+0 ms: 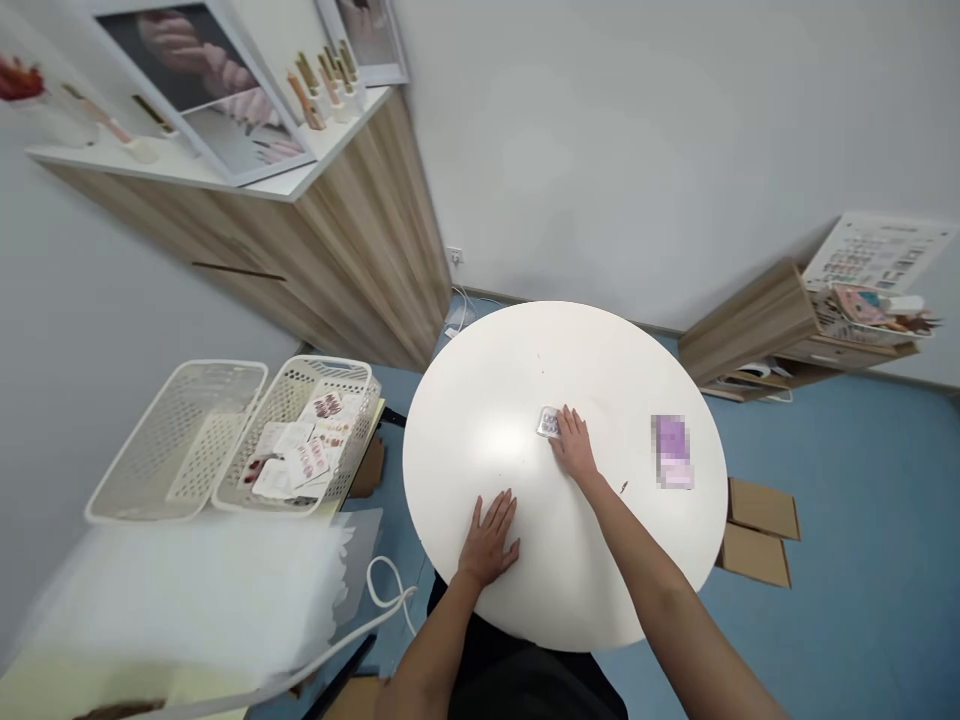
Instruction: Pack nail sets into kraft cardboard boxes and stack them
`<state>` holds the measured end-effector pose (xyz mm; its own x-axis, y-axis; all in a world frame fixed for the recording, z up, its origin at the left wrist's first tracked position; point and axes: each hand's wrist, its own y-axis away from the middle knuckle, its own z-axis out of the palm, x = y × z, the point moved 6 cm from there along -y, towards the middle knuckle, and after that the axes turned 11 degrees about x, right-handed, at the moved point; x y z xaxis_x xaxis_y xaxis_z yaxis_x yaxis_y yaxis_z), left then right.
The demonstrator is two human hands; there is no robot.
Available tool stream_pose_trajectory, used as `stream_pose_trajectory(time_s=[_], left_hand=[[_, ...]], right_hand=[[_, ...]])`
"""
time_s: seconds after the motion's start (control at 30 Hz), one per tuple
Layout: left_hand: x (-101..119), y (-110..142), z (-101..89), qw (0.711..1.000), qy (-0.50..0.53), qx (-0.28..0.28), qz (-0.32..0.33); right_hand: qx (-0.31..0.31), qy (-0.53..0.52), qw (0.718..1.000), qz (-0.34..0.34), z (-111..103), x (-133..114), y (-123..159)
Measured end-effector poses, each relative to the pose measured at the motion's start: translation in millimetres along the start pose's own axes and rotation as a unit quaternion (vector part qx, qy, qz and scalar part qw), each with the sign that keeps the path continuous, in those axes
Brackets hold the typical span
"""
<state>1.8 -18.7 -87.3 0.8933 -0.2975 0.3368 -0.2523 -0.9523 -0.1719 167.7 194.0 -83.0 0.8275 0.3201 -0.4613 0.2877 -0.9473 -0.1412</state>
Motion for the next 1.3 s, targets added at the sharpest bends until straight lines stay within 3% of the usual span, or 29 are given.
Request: stream_pose_trajectory(time_s=[0.1,0.2,0.33,0.43,0.53,0.63,0.77,0.87,0.97,1.07,1.3], left_hand=[[1.9,0.2,-1.7,1.0,0.01,0.0,-0.008],[5.1,-0.4,-3.1,0.999,0.037,0.008,-0.018],[3.4,0.5,-9.8,0.994,0.093,0.051,-0.034],[-20.3,18.6,-27.8,0.979,0.118,0.115,-0.119],[-57.8,64.3,-60.9,0.953,0.096,0.184,-0.223],[-95.5,128.5,-99.4,0.923,0.023,0.224,-0.313],[-131.4,210.2,-134.4,0.886,-0.094,0.205,-0.406],[-146.1,250.6,-139.9,0.881,-0.146,0.148,-0.425],[-156.4,274.5,-137.6,0.886,-0.155,0.104,-0.426],[-164.4,287.7,-139.1,0.886,-0.135,0.1,-0.432],[-168.6,298.7,-149.1,0.897,-0.07,0.138,-0.413]], right_hand=[[0.013,0.017,1.0,-0.01,-1.6,-16.0,12.2],[0.016,0.012,0.999,-0.046,1.9,-47.0,27.8],[0.005,-0.012,0.994,-0.111,15.9,-106.7,45.5],[0.008,-0.032,0.985,-0.167,29.6,-160.0,57.9],[0.007,-0.054,0.974,-0.221,46.8,-215.6,75.7],[-0.021,-0.074,0.962,-0.261,69.4,-268.8,100.7],[-0.082,-0.104,0.949,-0.286,105.4,-330.2,139.6],[-0.137,-0.135,0.954,-0.231,135.5,-361.7,163.5],[-0.211,-0.169,0.962,-0.026,167.9,-369.9,178.7],[-0.25,-0.193,0.938,0.144,188.4,-372.0,191.8],[-0.164,-0.229,0.942,0.18,181.3,-393.6,191.7]])
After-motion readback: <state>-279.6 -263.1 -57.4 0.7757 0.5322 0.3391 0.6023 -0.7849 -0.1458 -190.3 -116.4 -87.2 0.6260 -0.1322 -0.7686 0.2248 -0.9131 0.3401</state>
